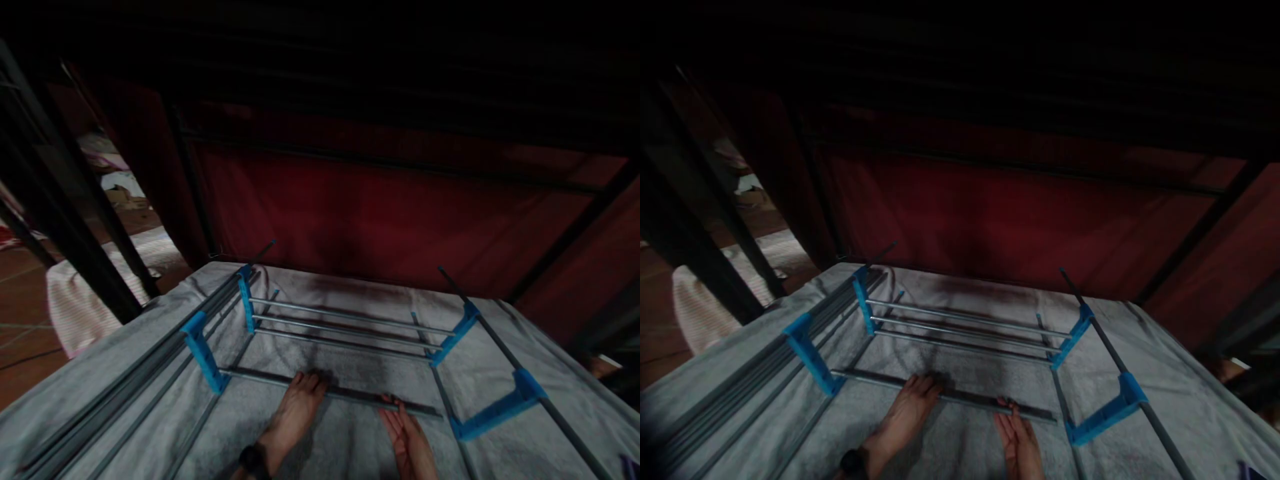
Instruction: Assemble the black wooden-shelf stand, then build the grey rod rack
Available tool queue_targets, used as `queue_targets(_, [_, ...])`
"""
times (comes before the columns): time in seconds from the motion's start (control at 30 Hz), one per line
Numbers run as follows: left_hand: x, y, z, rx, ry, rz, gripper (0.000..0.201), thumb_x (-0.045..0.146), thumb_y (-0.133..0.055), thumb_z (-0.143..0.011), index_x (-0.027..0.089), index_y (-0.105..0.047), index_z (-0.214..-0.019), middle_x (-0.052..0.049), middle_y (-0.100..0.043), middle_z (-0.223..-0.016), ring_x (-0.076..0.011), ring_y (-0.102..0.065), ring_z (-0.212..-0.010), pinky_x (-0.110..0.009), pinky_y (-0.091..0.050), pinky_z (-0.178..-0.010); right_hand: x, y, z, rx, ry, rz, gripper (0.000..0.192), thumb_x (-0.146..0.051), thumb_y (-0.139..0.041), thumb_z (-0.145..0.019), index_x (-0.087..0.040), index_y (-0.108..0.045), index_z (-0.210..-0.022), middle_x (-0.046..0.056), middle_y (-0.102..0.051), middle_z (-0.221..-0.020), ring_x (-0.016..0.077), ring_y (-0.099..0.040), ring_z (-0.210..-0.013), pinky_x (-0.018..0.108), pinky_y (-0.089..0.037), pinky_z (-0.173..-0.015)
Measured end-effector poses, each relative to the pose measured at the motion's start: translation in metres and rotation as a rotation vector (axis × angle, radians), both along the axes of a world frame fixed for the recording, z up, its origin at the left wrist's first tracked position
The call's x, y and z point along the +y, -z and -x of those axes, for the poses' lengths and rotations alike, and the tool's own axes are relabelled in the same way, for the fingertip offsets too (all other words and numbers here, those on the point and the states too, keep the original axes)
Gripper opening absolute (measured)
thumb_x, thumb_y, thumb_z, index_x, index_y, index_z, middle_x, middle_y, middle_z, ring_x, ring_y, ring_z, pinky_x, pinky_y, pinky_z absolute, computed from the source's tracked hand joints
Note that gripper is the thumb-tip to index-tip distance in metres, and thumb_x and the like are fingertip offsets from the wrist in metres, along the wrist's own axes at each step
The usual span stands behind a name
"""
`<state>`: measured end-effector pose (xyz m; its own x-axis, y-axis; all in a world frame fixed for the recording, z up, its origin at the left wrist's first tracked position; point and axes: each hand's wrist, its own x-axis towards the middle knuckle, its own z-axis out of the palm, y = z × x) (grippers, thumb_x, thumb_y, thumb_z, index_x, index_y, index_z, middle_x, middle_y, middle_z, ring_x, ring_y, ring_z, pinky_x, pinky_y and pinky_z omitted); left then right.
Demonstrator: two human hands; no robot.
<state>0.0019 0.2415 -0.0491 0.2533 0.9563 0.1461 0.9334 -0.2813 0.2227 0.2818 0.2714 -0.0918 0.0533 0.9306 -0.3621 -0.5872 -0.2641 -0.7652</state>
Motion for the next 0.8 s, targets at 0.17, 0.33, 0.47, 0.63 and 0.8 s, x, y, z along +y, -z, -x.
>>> queue_targets(0.17, [-0.007, 0.01, -0.008, 0.064, -0.097, 0.004, 0.053, 0.001, -0.043, -0.088, 0.024, -0.057, -0.134, -0.008, -0.064, -0.129, -0.0258, -0.058, -0.12, -0.048, -0.04, -0.109, 0.005, 0.012, -0.001, -0.034, 0.092, 0.08, 0.044, -0.053, -0.088, -0.053, -0.022, -0.072, -0.08, 0.008, -0.076, -0.098, 0.0266, -0.072, -0.097, 0.04, -0.06, -0.09])
queue_targets(0.33, [-0.009, 0.018, -0.015, 0.091, -0.124, -0.059, 0.054, -0.001, -0.041, -0.089, 0.022, -0.055, -0.135, -0.007, -0.065, -0.125, -0.025, -0.058, -0.117, -0.047, -0.042, -0.107, 0.004, 0.014, -0.002, -0.037, 0.074, 0.035, 0.049, -0.056, -0.087, -0.055, -0.024, -0.072, -0.089, 0.008, -0.076, -0.105, 0.0272, -0.069, -0.107, 0.04, -0.058, -0.094])
queue_targets(0.47, [-0.01, 0.018, -0.014, 0.073, -0.098, -0.094, 0.041, 0.013, -0.045, -0.096, 0.023, -0.055, -0.135, -0.007, -0.065, -0.122, -0.0244, -0.059, -0.114, -0.045, -0.042, -0.106, 0.002, 0.011, -0.001, -0.027, 0.103, 0.001, 0.045, -0.055, -0.088, -0.055, -0.025, -0.074, -0.085, 0.008, -0.076, -0.104, 0.0266, -0.067, -0.111, 0.038, -0.058, -0.093])
queue_targets(0.63, [-0.011, 0.019, -0.015, 0.079, -0.081, -0.093, 0.04, 0.01, -0.043, -0.096, 0.022, -0.056, -0.132, -0.007, -0.065, -0.124, -0.0249, -0.057, -0.118, -0.046, -0.039, -0.108, -0.002, 0.006, 0.001, -0.023, 0.106, -0.011, 0.039, -0.052, -0.087, -0.058, -0.026, -0.074, -0.084, 0.006, -0.075, -0.106, 0.0241, -0.065, -0.116, 0.033, -0.059, -0.09])
queue_targets(0.8, [-0.012, 0.016, -0.017, 0.113, -0.08, -0.084, 0.049, 0.001, -0.039, -0.09, 0.02, -0.055, -0.133, -0.008, -0.063, -0.127, -0.0245, -0.056, -0.119, -0.045, -0.038, -0.108, -0.003, 0.003, 0.001, -0.019, 0.11, 0.002, 0.042, -0.052, -0.086, -0.058, -0.025, -0.074, -0.088, 0.006, -0.075, -0.107, 0.0252, -0.065, -0.114, 0.035, -0.059, -0.09])
